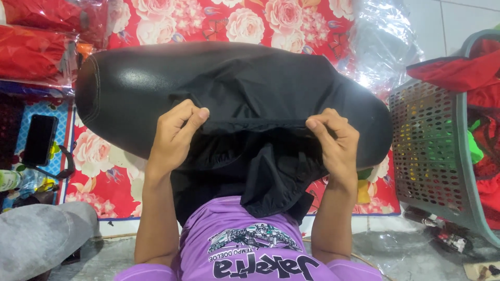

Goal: Fitting and adjusting a black elasticized protective cover onto a motorcycle seat by stretching and tucking the edges.

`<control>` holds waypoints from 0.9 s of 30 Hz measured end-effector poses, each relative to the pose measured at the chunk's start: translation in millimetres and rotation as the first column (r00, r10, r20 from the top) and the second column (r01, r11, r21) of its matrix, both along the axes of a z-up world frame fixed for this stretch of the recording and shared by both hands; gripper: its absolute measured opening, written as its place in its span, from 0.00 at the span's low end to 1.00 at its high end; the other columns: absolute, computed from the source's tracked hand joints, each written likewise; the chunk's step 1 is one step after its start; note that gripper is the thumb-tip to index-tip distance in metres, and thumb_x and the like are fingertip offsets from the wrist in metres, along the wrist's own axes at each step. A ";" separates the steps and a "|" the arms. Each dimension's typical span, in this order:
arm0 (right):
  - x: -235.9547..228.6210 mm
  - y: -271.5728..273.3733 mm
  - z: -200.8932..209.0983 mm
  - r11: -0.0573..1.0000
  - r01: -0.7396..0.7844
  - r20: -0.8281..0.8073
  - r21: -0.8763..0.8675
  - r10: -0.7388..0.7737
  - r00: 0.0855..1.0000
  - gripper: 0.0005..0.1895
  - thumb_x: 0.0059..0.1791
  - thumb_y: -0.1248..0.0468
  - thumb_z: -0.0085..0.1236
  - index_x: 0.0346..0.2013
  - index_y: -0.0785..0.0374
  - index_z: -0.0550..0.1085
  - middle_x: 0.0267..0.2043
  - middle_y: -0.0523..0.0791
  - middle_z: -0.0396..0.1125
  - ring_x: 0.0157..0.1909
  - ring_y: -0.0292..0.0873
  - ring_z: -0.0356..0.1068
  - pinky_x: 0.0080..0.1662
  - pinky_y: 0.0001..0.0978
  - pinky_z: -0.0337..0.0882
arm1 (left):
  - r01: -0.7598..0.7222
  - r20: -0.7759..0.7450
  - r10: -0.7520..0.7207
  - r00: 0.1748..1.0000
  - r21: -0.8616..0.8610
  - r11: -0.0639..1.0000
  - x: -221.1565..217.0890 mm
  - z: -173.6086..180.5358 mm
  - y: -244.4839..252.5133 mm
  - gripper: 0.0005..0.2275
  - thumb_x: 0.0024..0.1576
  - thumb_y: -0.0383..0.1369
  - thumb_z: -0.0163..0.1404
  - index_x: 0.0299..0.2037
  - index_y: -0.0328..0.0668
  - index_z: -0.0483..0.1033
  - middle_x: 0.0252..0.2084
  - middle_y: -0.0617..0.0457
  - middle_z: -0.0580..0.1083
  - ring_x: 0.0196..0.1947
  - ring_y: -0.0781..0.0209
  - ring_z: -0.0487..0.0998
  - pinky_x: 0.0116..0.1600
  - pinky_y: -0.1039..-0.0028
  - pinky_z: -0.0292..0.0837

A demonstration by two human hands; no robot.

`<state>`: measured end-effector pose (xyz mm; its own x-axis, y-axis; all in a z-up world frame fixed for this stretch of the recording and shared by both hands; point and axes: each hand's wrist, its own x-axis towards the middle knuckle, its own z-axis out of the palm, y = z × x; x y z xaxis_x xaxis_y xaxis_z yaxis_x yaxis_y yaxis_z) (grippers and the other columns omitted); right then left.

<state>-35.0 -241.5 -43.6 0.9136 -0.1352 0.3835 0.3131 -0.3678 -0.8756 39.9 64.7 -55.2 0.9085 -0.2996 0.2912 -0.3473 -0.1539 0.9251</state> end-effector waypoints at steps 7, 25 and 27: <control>-4.2 24.5 21.5 0.990 0.013 0.077 -0.143 -0.002 0.997 0.04 0.54 0.69 0.61 0.35 0.65 0.81 0.26 0.43 0.65 0.31 0.39 0.60 0.45 0.31 0.56 | 0.047 0.170 -0.061 0.983 0.084 0.995 -17.4 33.9 -15.4 0.06 0.64 0.29 0.55 0.34 0.39 0.79 0.26 0.54 0.68 0.28 0.61 0.70 0.41 0.72 0.65; -1.4 63.4 16.0 0.854 0.443 0.659 -0.272 -0.170 0.733 0.16 0.36 0.88 0.54 0.25 0.65 0.71 0.21 0.42 0.59 0.21 0.37 0.57 0.25 0.25 0.63 | -0.482 0.808 0.152 0.570 0.178 0.858 -33.8 30.7 -41.6 0.19 0.44 0.21 0.63 0.45 0.54 0.85 0.40 0.55 0.70 0.34 0.57 0.65 0.40 0.68 0.62; 0.9 66.7 17.0 0.859 0.442 0.674 -0.260 -0.166 0.720 0.17 0.35 0.89 0.54 0.23 0.65 0.70 0.20 0.42 0.58 0.20 0.37 0.55 0.24 0.25 0.63 | -0.488 0.814 0.107 0.571 0.232 0.842 -34.9 37.7 -46.6 0.21 0.42 0.24 0.66 0.46 0.54 0.83 0.42 0.56 0.70 0.38 0.56 0.65 0.44 0.66 0.59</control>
<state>-34.1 -174.8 -26.6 0.3925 -0.0820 0.9161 0.5319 -0.7923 -0.2988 5.0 18.2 -17.4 0.4729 -0.3089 0.8252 -0.7341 -0.6561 0.1751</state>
